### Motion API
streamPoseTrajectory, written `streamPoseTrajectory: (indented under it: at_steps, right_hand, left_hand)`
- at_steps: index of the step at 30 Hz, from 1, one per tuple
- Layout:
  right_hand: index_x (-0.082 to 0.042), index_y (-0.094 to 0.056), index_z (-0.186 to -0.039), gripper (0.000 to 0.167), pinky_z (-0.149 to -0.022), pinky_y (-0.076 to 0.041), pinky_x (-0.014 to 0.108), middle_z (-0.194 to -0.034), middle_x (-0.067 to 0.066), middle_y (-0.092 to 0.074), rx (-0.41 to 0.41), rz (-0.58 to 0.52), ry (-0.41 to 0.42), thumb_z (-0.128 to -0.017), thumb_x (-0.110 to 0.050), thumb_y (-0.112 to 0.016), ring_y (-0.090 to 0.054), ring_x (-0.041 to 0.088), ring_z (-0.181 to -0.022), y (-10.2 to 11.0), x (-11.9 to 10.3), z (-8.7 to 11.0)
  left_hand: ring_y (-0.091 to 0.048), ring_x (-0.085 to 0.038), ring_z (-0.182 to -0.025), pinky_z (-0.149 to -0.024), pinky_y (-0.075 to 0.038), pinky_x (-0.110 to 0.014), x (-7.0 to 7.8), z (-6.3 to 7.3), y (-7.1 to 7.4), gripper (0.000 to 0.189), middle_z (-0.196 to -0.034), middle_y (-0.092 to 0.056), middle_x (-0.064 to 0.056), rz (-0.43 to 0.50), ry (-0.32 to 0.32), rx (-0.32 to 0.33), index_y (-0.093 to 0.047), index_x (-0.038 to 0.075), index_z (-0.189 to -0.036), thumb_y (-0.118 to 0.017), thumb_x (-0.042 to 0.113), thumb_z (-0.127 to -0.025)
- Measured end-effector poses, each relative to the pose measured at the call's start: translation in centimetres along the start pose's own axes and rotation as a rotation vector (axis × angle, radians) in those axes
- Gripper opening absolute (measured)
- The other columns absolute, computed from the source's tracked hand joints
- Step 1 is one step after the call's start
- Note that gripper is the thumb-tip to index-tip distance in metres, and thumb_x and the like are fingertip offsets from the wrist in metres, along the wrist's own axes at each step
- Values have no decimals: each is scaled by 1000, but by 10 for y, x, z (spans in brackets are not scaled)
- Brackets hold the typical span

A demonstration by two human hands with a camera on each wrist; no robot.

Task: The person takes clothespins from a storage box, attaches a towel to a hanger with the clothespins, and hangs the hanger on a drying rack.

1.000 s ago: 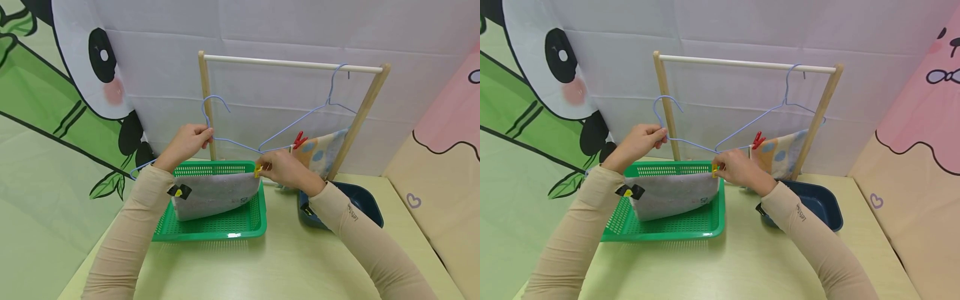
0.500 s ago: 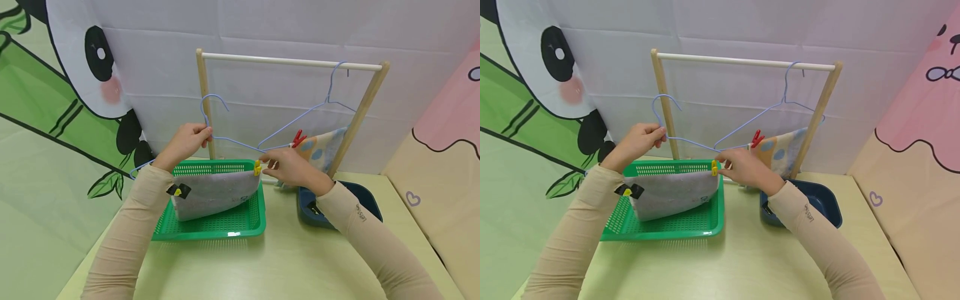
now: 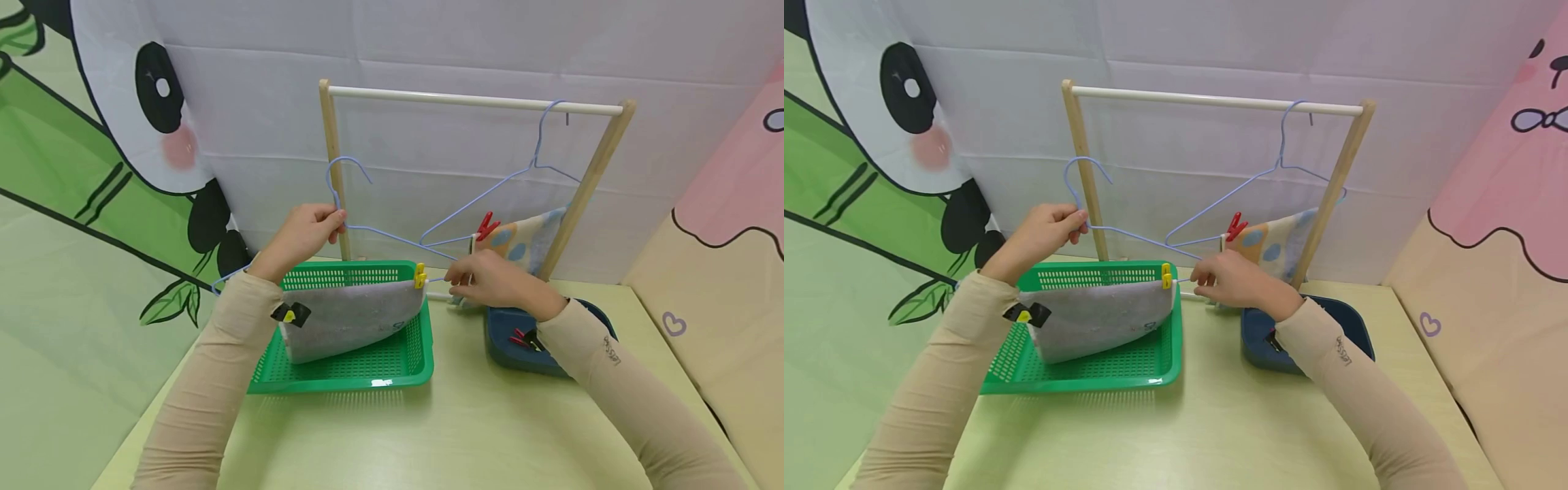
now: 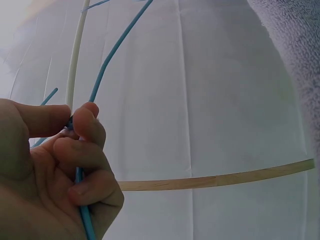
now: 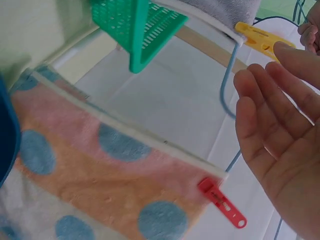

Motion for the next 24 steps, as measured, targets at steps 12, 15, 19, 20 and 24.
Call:
streamPoseTrajectory:
  at_steps: [12,15,19,20,24]
  right_hand:
    - [-10,-72,-96,13,-67,-51,29,-84,-4,-68,-80,9,-84,-88,-20,-69,-61,6,-74,-2,27,29]
    - [-9,-72,-95,11,-66,-51,28,-82,-3,-68,-99,9,-98,-89,-17,-68,-61,6,-72,-3,33,35]
    - [-8,-71,-92,6,-65,-50,27,-79,-6,-66,-131,9,-129,-87,-10,-69,-61,6,-70,-5,43,43]
    - [-7,-71,-92,6,-65,-51,27,-79,-6,-65,-147,10,-142,-87,-9,-69,-61,7,-70,-6,47,45]
    - [-8,-71,-91,5,-67,-50,30,-81,-7,-64,-231,27,-226,-87,-10,-69,-59,8,-72,-12,59,54]
  left_hand:
    - [-39,-24,-64,-61,-32,-34,-7,1,-1,38,-75,-56,-14,-23,-16,-4,-61,5,-84,-42,33,-102]
    - [-39,-24,-63,-60,-32,-33,-7,2,-2,39,-73,-56,-11,-29,-13,-2,-60,6,-83,-42,34,-102]
    - [-39,-24,-64,-61,-32,-33,-7,2,-2,38,-72,-55,-9,-29,-11,1,-60,5,-83,-43,33,-102]
    - [-39,-23,-64,-61,-32,-33,-7,2,-2,38,-72,-55,-10,-25,-11,0,-60,5,-83,-43,33,-102]
    - [-37,-24,-62,-61,-31,-33,-6,3,-3,38,-73,-55,-11,-18,-10,-2,-59,6,-82,-43,34,-102]
Point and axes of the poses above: each hand's wrist, its own z-axis away from the middle knuckle, its own y-axis out of the back of the hand, x = y × z, the point moved 1 cm from there along -z, towards the middle knuckle
